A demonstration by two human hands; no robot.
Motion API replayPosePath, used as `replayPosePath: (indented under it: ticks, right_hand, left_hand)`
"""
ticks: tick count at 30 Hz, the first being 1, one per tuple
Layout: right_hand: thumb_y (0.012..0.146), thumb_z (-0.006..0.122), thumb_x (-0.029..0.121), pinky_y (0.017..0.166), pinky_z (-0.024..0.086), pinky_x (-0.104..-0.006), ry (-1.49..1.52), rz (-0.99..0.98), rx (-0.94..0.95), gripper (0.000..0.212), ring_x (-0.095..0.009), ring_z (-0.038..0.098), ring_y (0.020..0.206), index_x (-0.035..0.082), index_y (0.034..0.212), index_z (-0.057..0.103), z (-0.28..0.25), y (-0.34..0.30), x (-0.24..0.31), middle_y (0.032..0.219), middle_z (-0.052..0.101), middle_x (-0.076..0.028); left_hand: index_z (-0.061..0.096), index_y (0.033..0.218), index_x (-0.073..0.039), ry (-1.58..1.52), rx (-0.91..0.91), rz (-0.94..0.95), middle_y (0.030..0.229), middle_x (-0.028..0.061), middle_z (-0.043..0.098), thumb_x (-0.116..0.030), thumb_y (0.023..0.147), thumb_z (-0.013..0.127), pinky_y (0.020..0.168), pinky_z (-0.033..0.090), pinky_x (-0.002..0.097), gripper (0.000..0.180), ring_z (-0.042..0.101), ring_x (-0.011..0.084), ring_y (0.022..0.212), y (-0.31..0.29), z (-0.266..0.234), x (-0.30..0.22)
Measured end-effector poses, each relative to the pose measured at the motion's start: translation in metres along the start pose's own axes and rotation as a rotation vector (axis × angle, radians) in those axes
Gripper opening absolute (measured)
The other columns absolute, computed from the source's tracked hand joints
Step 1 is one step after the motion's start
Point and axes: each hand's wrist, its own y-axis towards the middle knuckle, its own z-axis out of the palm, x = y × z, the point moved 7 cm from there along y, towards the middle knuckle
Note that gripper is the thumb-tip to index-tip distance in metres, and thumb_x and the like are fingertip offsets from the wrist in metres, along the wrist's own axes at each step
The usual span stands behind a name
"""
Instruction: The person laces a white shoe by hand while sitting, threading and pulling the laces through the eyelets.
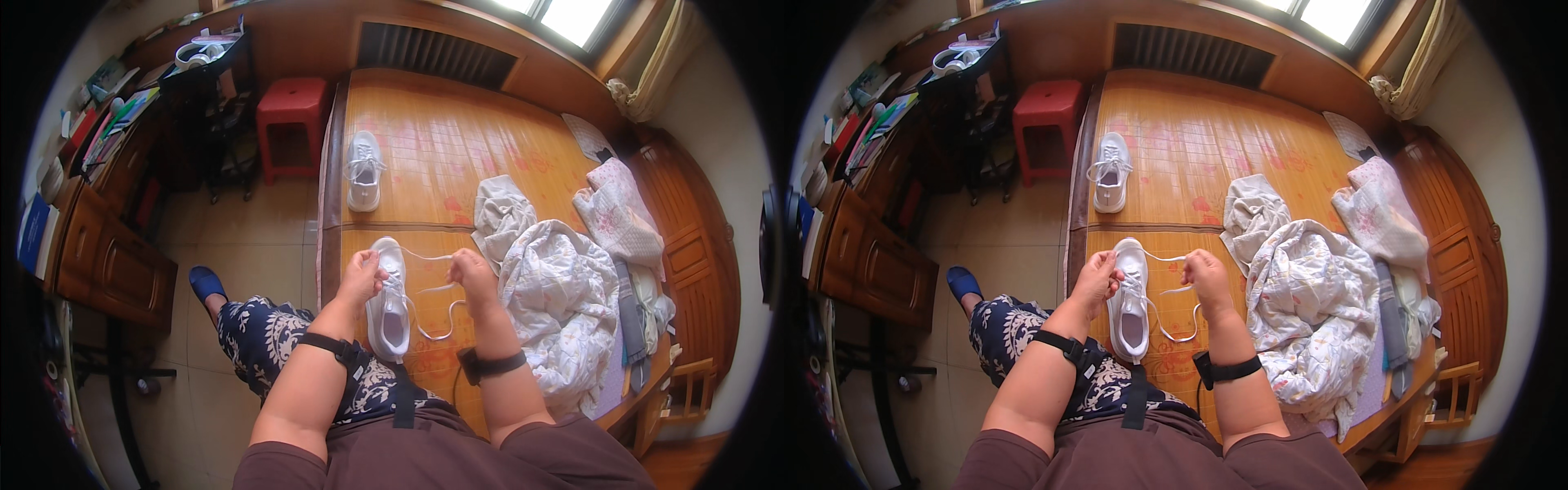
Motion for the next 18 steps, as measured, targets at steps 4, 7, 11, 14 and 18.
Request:
replayPosePath:
  ticks: [4,7,11,14,18]
  right_hand:
    - [0.088,0.058,0.019,0.055,0.045,-0.0284,-0.421,-0.032,0.107,0.02,-0.014,0.056,0.058,0.004,0.076,0.063,0.021,-0.007,-0.017,0.063,0.058,-0.004]
    - [0.087,0.061,0.024,0.064,0.05,-0.0363,-0.799,-0.192,0.254,0.023,-0.027,0.063,0.065,0.003,0.082,0.067,0.053,-0.015,-0.022,0.073,0.066,-0.014]
    - [0.086,0.062,0.024,0.065,0.051,-0.0354,-0.794,-0.217,0.239,0.023,-0.026,0.065,0.069,0.002,0.084,0.069,0.053,-0.015,-0.028,0.076,0.068,-0.015]
    - [0.087,0.062,0.021,0.061,0.049,-0.0328,-0.698,-0.225,0.252,0.022,-0.02,0.063,0.064,0.001,0.081,0.067,0.053,-0.014,-0.022,0.071,0.066,-0.012]
    - [0.088,0.06,0.017,0.057,0.046,-0.0274,-0.554,-0.059,0.284,0.021,-0.011,0.058,0.061,0.0,0.077,0.064,0.047,-0.013,-0.02,0.066,0.061,-0.004]
  left_hand:
    - [0.049,0.132,-0.013,0.143,0.12,0.355,0.064,-0.0021,0.053,-0.026,0.101,0.052,0.044,0.033,0.0179,0.034,0.044,0.0029,0.051,-0.011,0.019,-0.028]
    - [0.052,0.132,-0.011,0.202,0.39,0.336,0.061,-0.0029,0.051,-0.024,0.101,0.051,0.046,0.034,0.0188,0.034,0.045,0.0034,0.052,-0.008,0.03,-0.009]
    - [0.061,0.103,-0.004,0.33,0.401,0.334,0.067,-0.0009,0.054,-0.023,0.1,0.052,0.05,0.038,0.022,0.021,0.048,0.0072,0.055,-0.017,0.039,-0.005]
    - [0.057,0.094,-0.005,0.429,0.429,0.227,0.063,-0.0012,0.052,-0.023,0.1,0.051,0.048,0.036,0.023,0.02,0.046,0.0079,0.051,-0.015,0.036,0.001]
    - [0.055,0.087,-0.007,0.276,0.365,0.231,0.059,-0.0023,0.048,-0.024,0.1,0.049,0.046,0.034,0.0234,0.022,0.043,0.0066,0.049,-0.007,0.03,0.002]
